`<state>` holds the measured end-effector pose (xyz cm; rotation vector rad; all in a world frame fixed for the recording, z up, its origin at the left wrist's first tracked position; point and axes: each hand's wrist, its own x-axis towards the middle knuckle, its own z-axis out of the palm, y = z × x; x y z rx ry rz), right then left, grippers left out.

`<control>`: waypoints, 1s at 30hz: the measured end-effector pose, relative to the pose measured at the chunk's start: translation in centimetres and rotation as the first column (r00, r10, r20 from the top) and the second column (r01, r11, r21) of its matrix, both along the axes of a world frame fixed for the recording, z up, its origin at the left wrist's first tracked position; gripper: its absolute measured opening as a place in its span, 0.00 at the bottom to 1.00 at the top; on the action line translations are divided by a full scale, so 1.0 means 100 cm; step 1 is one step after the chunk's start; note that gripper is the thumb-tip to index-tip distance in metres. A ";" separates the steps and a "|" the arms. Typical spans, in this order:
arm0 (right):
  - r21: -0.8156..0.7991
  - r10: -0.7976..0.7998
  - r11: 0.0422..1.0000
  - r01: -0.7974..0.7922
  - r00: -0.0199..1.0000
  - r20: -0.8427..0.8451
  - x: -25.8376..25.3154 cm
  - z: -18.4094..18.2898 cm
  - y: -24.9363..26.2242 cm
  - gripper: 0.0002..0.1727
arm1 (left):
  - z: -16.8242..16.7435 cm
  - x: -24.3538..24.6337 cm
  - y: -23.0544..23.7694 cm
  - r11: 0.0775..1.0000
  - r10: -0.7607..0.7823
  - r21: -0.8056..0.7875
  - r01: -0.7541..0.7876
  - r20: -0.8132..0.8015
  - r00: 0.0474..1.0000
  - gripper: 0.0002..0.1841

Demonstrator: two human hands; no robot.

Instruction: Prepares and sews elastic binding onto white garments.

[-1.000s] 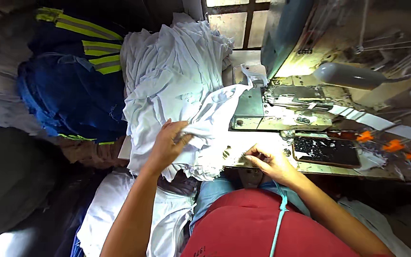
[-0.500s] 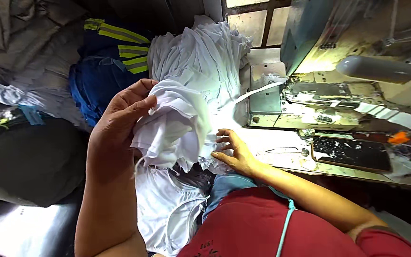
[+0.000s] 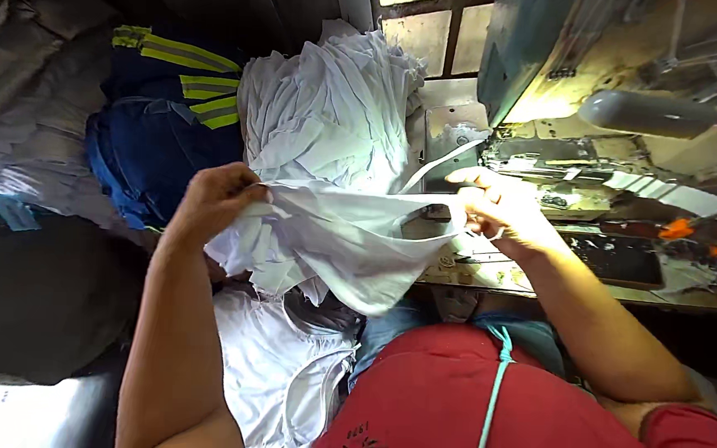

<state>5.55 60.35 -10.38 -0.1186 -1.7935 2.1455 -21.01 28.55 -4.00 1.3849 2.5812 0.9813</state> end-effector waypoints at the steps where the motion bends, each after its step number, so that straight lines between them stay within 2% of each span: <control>1: 0.092 -0.017 0.996 0.019 1.000 -0.018 -0.001 -0.005 0.000 0.15 | -0.011 -0.001 0.007 0.999 0.019 -0.036 -0.020 -0.026 0.999 0.09; 3: 0.165 -0.042 0.985 0.051 0.997 -0.059 -0.005 -0.017 0.001 0.09 | -0.025 0.000 0.019 0.999 0.051 -0.014 -0.052 -0.072 0.996 0.11; 6: 0.069 -0.048 0.996 0.050 0.998 -0.032 -0.007 -0.024 0.004 0.09 | -0.026 0.016 0.035 0.995 0.083 -0.046 -0.090 -0.142 0.986 0.12; 8: -0.015 -0.056 0.998 0.057 0.998 0.025 -0.007 -0.023 0.004 0.12 | -0.021 0.032 0.049 0.994 0.068 -0.075 -0.081 -0.155 0.985 0.15; 11: -0.129 -0.047 0.990 0.056 0.996 0.070 -0.007 -0.020 -0.002 0.13 | -0.029 0.065 0.082 0.996 -0.087 -0.014 0.086 -0.182 0.979 0.18; 14: -0.143 0.105 0.984 -0.108 0.994 -0.033 -0.007 -0.006 -0.007 0.12 | -0.036 0.100 0.113 0.925 -0.379 -0.022 0.380 -0.135 0.916 0.36; 15: -0.113 0.184 0.975 -0.194 0.979 -0.091 -0.006 0.000 -0.010 0.14 | -0.033 0.108 0.119 0.899 -0.438 -0.038 0.437 -0.110 0.892 0.35; 17: -0.048 0.294 0.950 -0.310 0.933 -0.207 -0.007 0.014 -0.016 0.21 | -0.019 0.111 0.122 0.885 -0.465 -0.044 0.463 -0.075 0.882 0.15; 18: -0.007 0.306 0.948 -0.318 0.919 -0.249 -0.008 0.019 -0.020 0.22 | -0.010 0.105 0.117 0.881 -0.473 -0.029 0.472 -0.104 0.875 0.09; 21: 0.166 0.244 0.964 -0.208 0.939 -0.240 -0.015 0.015 -0.030 0.23 | 0.026 0.076 0.082 0.882 -0.411 0.161 0.443 -0.196 0.890 0.11; 23: 0.289 0.257 0.934 -0.211 0.958 -0.129 -0.022 -0.008 -0.047 0.23 | 0.041 0.054 0.057 0.801 -0.467 0.348 0.487 -0.146 0.872 0.09; 25: 0.391 0.334 0.872 -0.295 0.942 -0.033 -0.028 -0.032 -0.071 0.25 | 0.048 0.041 0.040 0.724 -0.530 0.481 0.495 -0.072 0.845 0.08; 28: 0.538 0.442 0.778 -0.325 0.892 -0.100 -0.033 -0.051 -0.106 0.26 | 0.056 0.043 0.022 0.744 -0.470 0.537 0.398 -0.003 0.883 0.07; 30: 0.543 0.460 0.777 -0.320 0.877 -0.141 -0.034 -0.056 -0.118 0.18 | 0.055 0.045 0.009 0.743 -0.453 0.576 0.341 0.057 0.890 0.08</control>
